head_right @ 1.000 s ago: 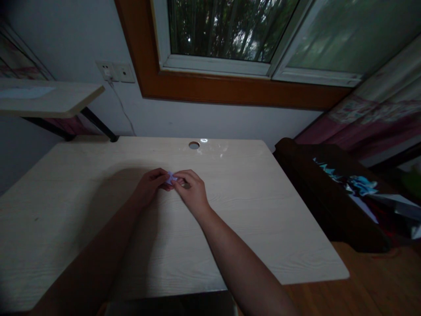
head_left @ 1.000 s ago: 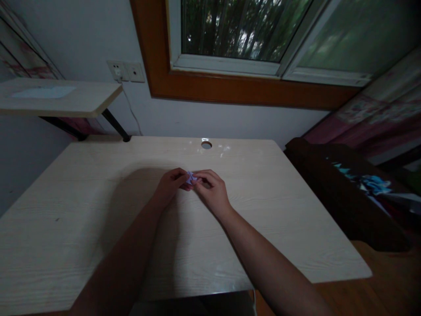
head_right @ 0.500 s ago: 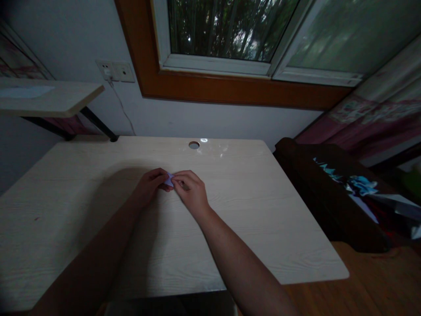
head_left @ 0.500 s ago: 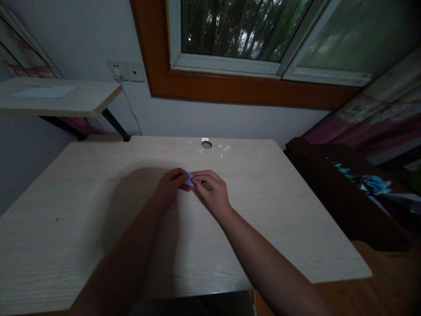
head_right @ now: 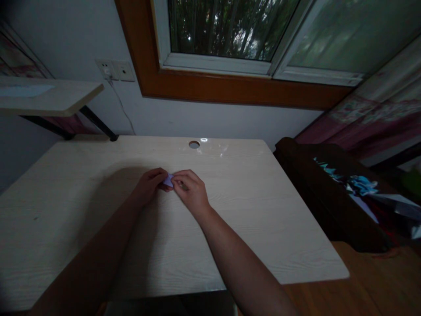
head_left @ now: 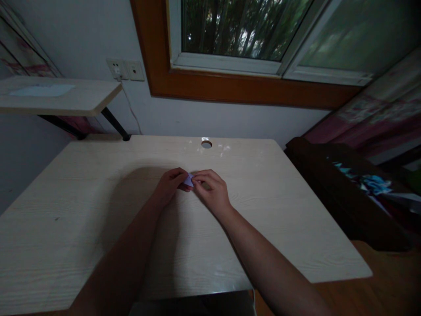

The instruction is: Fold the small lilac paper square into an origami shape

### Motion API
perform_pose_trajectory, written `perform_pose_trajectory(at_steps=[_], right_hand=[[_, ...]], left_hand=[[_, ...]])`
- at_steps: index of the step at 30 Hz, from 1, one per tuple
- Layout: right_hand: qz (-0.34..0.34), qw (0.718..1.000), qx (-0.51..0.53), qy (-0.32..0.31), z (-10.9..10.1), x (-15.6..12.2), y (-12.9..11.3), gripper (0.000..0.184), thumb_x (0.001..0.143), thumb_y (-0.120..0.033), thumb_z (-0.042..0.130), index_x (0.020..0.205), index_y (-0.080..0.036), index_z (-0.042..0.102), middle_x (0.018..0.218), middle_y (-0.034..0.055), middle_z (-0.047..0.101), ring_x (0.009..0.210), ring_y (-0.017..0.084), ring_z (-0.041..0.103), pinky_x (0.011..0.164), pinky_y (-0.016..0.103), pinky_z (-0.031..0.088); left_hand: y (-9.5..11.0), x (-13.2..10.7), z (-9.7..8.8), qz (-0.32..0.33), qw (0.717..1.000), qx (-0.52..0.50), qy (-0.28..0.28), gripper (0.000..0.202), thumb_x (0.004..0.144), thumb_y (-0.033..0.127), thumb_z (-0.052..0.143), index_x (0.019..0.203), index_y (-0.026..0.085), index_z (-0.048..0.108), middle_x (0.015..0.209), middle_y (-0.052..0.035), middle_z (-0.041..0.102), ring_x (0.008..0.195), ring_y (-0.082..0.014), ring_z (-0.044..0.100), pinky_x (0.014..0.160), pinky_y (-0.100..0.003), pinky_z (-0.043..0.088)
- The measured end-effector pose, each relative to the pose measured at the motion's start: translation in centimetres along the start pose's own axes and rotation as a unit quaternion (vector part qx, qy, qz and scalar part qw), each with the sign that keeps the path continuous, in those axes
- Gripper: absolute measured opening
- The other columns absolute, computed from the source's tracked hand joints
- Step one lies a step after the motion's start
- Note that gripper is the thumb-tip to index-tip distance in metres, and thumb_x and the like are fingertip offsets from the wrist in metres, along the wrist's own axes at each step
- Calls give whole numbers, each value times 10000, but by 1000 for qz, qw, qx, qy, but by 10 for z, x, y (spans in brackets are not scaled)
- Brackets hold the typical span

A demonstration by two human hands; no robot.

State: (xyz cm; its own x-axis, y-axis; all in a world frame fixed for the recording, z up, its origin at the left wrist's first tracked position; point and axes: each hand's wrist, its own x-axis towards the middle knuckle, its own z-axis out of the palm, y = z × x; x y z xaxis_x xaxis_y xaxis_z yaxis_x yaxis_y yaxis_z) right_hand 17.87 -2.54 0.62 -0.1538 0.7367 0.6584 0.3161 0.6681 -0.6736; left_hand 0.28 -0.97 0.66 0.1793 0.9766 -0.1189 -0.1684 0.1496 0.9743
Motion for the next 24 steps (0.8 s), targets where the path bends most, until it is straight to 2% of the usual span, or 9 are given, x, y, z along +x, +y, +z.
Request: perform_pose_trajectory(at_steps=[10, 16, 20, 23, 24], right_hand=[[-3, 1000, -4, -15, -1, -1, 1, 124, 909, -173, 642, 937, -257, 729, 953, 61, 727, 882, 186, 686, 775, 347, 574], [14, 1000, 12, -3, -1, -1, 2, 122, 897, -169, 660, 935, -261, 730, 985, 59, 710, 912, 187, 676, 801, 353, 560], [69, 997, 36, 17, -1, -1, 3, 50, 896, -239, 681, 903, -262, 724, 1003, 54, 696, 928, 195, 665, 811, 360, 553], [152, 985, 80, 36, 2, -3, 7, 63, 900, -307, 681, 903, -246, 692, 992, 50, 684, 919, 191, 658, 809, 349, 539], [188, 974, 110, 56, 3, -3, 9, 100, 896, -336, 687, 928, -244, 669, 956, 38, 680, 855, 178, 655, 775, 336, 536]], left_hand=[[3, -2, 2, 4, 1000, 10, -5, 306, 780, 437, 728, 772, 144, 643, 653, 6, 674, 548, -129, 680, 575, -239, 606], [-1, -1, 0, 12, 1000, 10, 3, 281, 787, 414, 733, 795, 145, 652, 675, 5, 687, 585, -141, 704, 602, -251, 625], [-4, 1, 0, 14, 1000, 6, 14, 281, 791, 412, 733, 829, 147, 648, 758, -13, 722, 653, -172, 742, 628, -267, 637], [-5, 1, 2, 22, 999, 14, 19, 310, 799, 444, 722, 853, 149, 644, 804, -32, 740, 678, -193, 755, 639, -291, 646], [-5, 1, 3, 24, 999, 18, 20, 321, 800, 457, 718, 856, 150, 644, 811, -35, 742, 684, -199, 758, 648, -302, 651]])
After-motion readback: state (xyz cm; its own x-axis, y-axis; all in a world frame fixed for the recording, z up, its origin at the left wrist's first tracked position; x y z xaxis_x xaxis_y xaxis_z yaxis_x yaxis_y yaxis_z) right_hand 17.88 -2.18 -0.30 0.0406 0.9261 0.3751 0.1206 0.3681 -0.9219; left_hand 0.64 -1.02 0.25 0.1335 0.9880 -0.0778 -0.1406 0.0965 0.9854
